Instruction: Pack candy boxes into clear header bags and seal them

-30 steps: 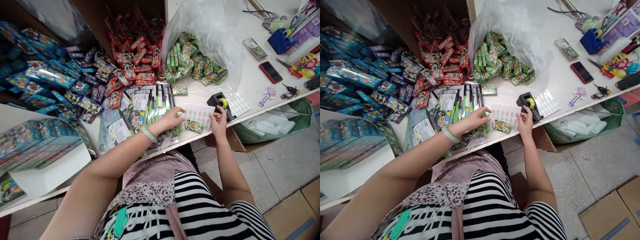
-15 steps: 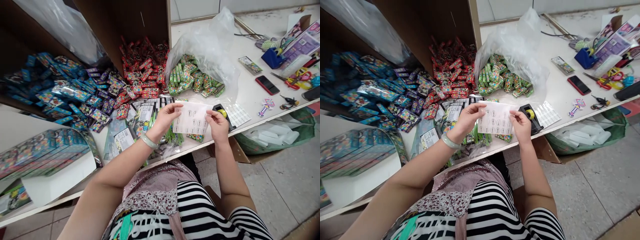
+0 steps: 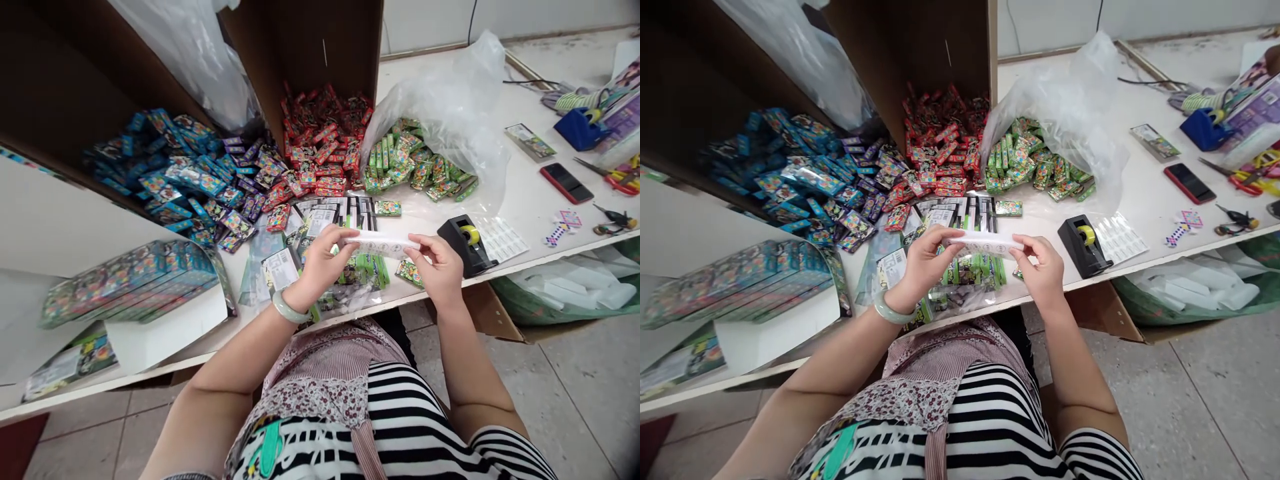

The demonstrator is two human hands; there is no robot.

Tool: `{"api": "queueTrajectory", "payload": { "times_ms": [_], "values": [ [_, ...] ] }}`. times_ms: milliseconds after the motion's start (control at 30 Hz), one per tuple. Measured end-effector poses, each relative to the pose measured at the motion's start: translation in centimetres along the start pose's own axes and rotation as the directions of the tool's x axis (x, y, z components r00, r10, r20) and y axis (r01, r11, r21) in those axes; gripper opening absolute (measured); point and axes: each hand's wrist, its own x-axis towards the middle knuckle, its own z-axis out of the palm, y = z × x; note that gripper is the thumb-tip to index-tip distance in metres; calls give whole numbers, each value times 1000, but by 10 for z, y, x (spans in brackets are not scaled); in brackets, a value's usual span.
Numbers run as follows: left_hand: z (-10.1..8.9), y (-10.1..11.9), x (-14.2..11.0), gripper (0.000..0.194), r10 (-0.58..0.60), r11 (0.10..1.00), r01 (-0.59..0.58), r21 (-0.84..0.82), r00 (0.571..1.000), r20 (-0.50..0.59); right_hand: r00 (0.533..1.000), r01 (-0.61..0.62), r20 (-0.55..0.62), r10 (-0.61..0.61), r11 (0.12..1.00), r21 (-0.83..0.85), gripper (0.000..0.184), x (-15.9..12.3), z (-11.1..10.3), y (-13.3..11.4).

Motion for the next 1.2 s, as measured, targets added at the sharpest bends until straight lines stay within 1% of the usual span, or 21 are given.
{"api": "queueTrajectory", "payload": {
  "times_ms": [67, 100, 133, 167, 200, 267, 300, 367, 467, 567, 667, 767, 867, 967, 1067, 1133, 1200],
  "values": [
    [-10, 3, -2, 6, 45, 996, -41, 83, 998, -43, 998, 39, 44, -36, 998, -53, 12, 0, -2, -8],
    [-15, 5, -3, 3, 50, 994, -44, 98, 997, -55, 996, 56, 67, -52, 997, -58, 9, 0, -3, -12],
    [-20, 6, -4, 4, 37, 996, -33, 79, 998, -49, 994, 69, 90, -65, 997, -41, 8, 0, -4, -15],
    [-23, 7, -5, 9, 6, 1000, -6, 18, 1000, -18, 991, 67, 116, -66, 998, -1, 8, 0, -3, -17],
    [-26, 8, -6, 13, -40, 996, 43, -75, 999, 34, 988, 42, 144, -50, 997, 58, 11, 0, -2, -19],
    [-27, 8, -9, 21, -153, 942, 190, -277, 977, 150, 981, -58, 194, 22, 982, 181, 16, -1, 2, -23],
    [-26, 7, -10, 24, -207, 902, 260, -345, 961, 183, 976, -114, 209, 67, 968, 222, 18, -1, 4, -24],
    [-24, 6, -14, 26, -291, 851, 338, -402, 941, 175, 965, -193, 223, 134, 945, 263, 23, -2, 10, -27],
    [-21, 8, -18, 27, -320, 841, 346, -416, 938, 132, 963, -216, 224, 151, 928, 304, 29, -2, 18, -31],
    [-22, 10, -19, 29, -340, 809, 376, -452, 926, 162, 980, -151, 173, 101, 939, 310, 26, -1, 20, -35],
    [-24, 11, -17, 29, -378, 785, 402, -472, 914, 149, 987, -66, 156, 29, 970, 233, 22, -2, 18, -38],
    [-24, 12, -16, 31, -417, 758, 422, -497, 900, 129, 986, -24, 166, 1, 990, 137, 27, -4, 15, -39],
    [-23, 13, -17, 30, -422, 742, 427, -517, 896, 135, 984, -59, 178, 29, 984, 170, 27, -4, 14, -38],
    [-24, 13, -19, 27, -386, 754, 401, -520, 911, 142, 977, -104, 206, 56, 968, 228, 21, -4, 15, -35],
    [-24, 9, -20, 24, -363, 763, 385, -519, 920, 147, 972, -111, 227, 61, 971, 214, 24, -3, 14, -33],
    [-24, 7, -21, 24, -371, 767, 385, -513, 919, 136, 962, -127, 263, 73, 973, 192, 31, -2, 13, -33],
    [-24, 5, -22, 22, -367, 784, 379, -492, 922, 126, 940, -146, 331, 78, 972, 185, 31, 1, 10, -34]
  ]
}}
